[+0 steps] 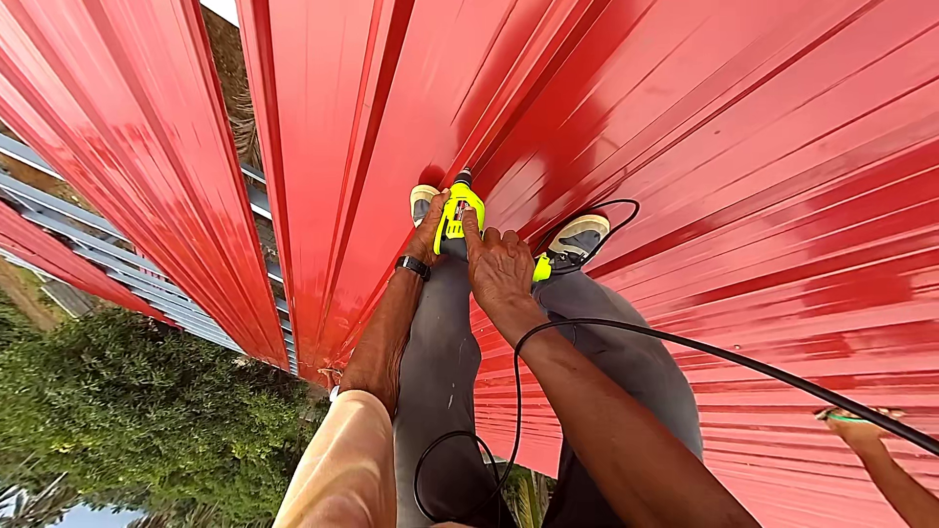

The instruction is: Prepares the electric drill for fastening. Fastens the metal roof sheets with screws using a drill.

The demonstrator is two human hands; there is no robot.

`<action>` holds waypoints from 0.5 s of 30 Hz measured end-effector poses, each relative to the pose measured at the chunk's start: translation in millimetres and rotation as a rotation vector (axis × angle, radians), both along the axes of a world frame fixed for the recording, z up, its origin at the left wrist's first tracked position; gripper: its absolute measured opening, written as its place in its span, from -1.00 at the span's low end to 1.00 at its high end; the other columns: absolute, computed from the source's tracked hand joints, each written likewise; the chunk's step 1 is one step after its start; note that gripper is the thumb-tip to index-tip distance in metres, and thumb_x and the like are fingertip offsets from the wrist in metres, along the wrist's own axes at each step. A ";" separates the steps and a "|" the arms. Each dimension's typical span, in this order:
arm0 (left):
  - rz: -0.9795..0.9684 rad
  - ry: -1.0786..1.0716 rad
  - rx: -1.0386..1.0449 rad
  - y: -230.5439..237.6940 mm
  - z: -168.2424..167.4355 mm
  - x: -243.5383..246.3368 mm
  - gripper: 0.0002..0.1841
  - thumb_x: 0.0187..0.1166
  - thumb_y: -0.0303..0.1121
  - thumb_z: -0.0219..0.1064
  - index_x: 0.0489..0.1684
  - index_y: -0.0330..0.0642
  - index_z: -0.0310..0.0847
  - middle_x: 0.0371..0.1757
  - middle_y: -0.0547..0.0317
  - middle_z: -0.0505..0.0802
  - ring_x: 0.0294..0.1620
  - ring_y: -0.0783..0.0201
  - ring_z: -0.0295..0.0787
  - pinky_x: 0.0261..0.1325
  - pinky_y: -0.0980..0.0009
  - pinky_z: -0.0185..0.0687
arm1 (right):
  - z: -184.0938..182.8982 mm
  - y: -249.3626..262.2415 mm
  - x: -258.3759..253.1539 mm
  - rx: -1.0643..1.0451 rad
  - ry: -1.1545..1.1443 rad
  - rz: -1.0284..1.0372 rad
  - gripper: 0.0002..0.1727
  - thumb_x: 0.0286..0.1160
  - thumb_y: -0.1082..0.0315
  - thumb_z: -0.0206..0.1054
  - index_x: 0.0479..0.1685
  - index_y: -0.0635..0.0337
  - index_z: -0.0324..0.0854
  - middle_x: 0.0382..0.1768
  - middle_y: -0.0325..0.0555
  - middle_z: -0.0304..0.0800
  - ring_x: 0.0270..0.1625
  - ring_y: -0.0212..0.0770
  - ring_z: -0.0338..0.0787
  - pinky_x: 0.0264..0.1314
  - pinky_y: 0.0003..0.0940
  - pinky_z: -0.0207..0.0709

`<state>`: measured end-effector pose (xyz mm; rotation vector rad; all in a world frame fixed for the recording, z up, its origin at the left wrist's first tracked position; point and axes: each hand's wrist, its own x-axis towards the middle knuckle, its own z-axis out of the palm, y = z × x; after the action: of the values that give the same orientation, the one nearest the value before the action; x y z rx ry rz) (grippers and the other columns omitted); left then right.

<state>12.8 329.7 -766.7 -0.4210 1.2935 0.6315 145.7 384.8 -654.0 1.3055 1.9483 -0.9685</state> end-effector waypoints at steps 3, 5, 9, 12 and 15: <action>-0.022 0.017 -0.001 1.3 1.0 -1.0 -0.42 0.76 0.24 -0.12 0.27 0.03 0.62 -0.04 0.09 0.86 -0.04 0.21 0.84 0.01 0.17 0.80 | -0.5 0.3 -1.4 -0.009 -0.008 0.009 -0.18 0.61 0.35 0.27 0.89 -0.26 0.07 -0.07 0.11 0.74 -0.01 0.17 0.74 -0.07 0.01 0.59; 0.001 0.003 0.010 -1.6 -2.4 -1.8 -0.45 0.78 0.20 -0.12 0.25 0.01 0.61 -0.08 0.10 0.86 -0.08 0.22 0.84 -0.04 0.21 0.80 | 0.4 0.7 -2.5 -0.011 -0.008 0.021 -0.19 0.62 0.37 0.27 0.89 -0.25 0.09 -0.05 0.12 0.75 0.00 0.18 0.74 -0.05 0.00 0.58; 0.077 -0.069 -0.007 -5.5 -9.9 -5.2 -0.48 0.78 0.17 -0.09 0.18 -0.01 0.63 -0.14 0.10 0.85 -0.13 0.25 0.84 -0.09 0.24 0.81 | 0.1 0.7 -5.6 0.014 -0.001 0.059 -0.22 0.61 0.37 0.28 0.86 -0.24 0.15 -0.09 0.13 0.74 -0.03 0.17 0.75 -0.09 -0.03 0.58; -0.024 -0.054 -0.080 11.1 -4.8 -11.9 -0.43 0.77 0.23 -0.12 0.20 -0.01 0.62 -0.14 0.09 0.85 -0.14 0.22 0.84 -0.09 0.21 0.81 | -0.6 -2.4 -13.8 -0.068 -0.043 -0.037 -0.19 0.66 0.31 0.23 0.92 -0.21 0.00 -0.09 0.13 0.74 -0.04 0.18 0.76 -0.16 -0.03 0.61; -0.296 0.051 -0.088 31.3 -3.9 -20.8 -0.39 0.76 0.25 -0.06 0.27 -0.06 0.65 -0.05 0.04 0.88 -0.07 0.17 0.85 0.02 0.14 0.80 | -3.1 -4.7 -21.7 -0.246 -0.096 -0.236 -0.08 0.64 0.29 0.21 0.97 -0.18 -0.25 0.03 0.20 0.72 0.01 0.24 0.79 -0.16 0.10 0.69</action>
<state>-8.0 361.0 -770.6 -0.2790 1.4035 0.3392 124.0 380.1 -657.1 1.4297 1.5709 -1.1948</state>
